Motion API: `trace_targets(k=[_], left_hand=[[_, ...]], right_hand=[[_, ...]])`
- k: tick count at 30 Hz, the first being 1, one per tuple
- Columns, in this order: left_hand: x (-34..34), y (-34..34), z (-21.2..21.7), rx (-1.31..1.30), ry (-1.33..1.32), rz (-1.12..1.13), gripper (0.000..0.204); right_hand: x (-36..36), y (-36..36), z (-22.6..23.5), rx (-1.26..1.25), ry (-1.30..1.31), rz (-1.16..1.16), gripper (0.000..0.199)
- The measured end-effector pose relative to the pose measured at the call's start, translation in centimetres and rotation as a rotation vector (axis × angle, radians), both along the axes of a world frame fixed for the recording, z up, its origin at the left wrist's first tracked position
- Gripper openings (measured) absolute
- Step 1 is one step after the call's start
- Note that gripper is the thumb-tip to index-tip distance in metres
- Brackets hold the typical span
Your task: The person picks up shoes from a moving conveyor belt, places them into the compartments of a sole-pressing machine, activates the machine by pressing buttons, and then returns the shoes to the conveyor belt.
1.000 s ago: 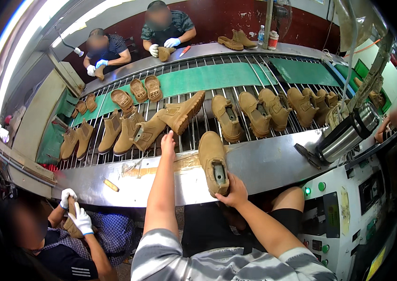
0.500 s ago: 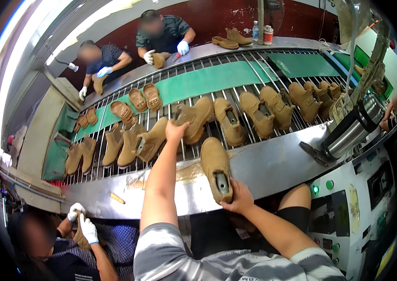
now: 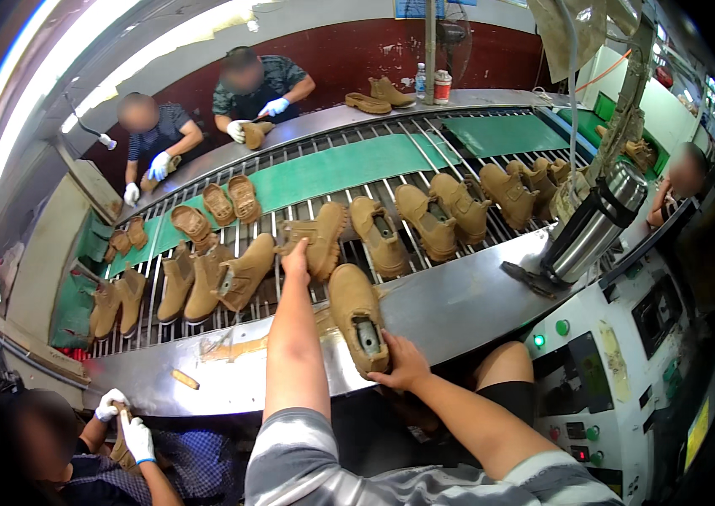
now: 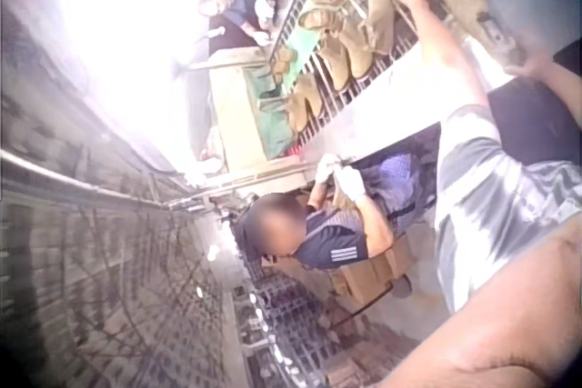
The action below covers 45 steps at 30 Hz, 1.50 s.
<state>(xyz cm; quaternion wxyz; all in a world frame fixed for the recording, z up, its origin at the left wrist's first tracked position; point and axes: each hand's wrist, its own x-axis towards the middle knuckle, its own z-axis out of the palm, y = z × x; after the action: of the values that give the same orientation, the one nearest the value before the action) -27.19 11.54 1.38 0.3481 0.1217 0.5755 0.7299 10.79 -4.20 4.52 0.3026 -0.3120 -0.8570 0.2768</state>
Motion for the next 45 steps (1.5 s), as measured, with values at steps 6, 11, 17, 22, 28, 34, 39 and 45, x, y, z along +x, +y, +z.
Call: trace_targets(k=[6, 11, 17, 22, 28, 34, 39, 45], left_hand=[[4.3, -0.8, 7.1, -0.128, -0.228, 0.175, 0.044], [5.7, -14.2, 15.4, -0.243, 0.654, -0.156, 0.041], [12.7, -32.2, 11.3, -0.417, 0.712, 0.001, 0.061], [16.2, -34.9, 6.1, -0.353, 0.748, 0.039, 0.068], [14.9, -33.8, 2.0, -0.247, 0.751, 0.1, 0.065], [14.5, -34.2, 1.8, -0.218, 0.747, 0.096, 0.065], [14.5, -34.2, 2.1, -0.272, 0.808, 0.114, 0.066], [14.0, -34.4, 0.9, -0.29, 0.744, 0.092, 0.066]], right_hand=[[0.7, -0.3, -1.3, -0.075, -0.03, 0.023, 0.101], [0.4, -0.3, -0.3, -0.091, -0.03, 0.003, 0.101], [-1.7, -2.4, 0.7, 0.031, 0.119, -0.176, 0.097], [-6.0, -2.2, 2.6, -0.192, 0.193, -0.337, 0.082], [-13.1, 5.1, 11.3, -0.227, 0.172, -0.455, 0.069], [-18.3, 8.6, 13.8, -0.246, 0.048, -0.44, 0.074], [-18.0, 6.1, 7.1, 0.039, 0.174, -0.434, 0.072], [-18.9, 9.8, 1.8, 0.016, 0.246, -0.412, 0.077]])
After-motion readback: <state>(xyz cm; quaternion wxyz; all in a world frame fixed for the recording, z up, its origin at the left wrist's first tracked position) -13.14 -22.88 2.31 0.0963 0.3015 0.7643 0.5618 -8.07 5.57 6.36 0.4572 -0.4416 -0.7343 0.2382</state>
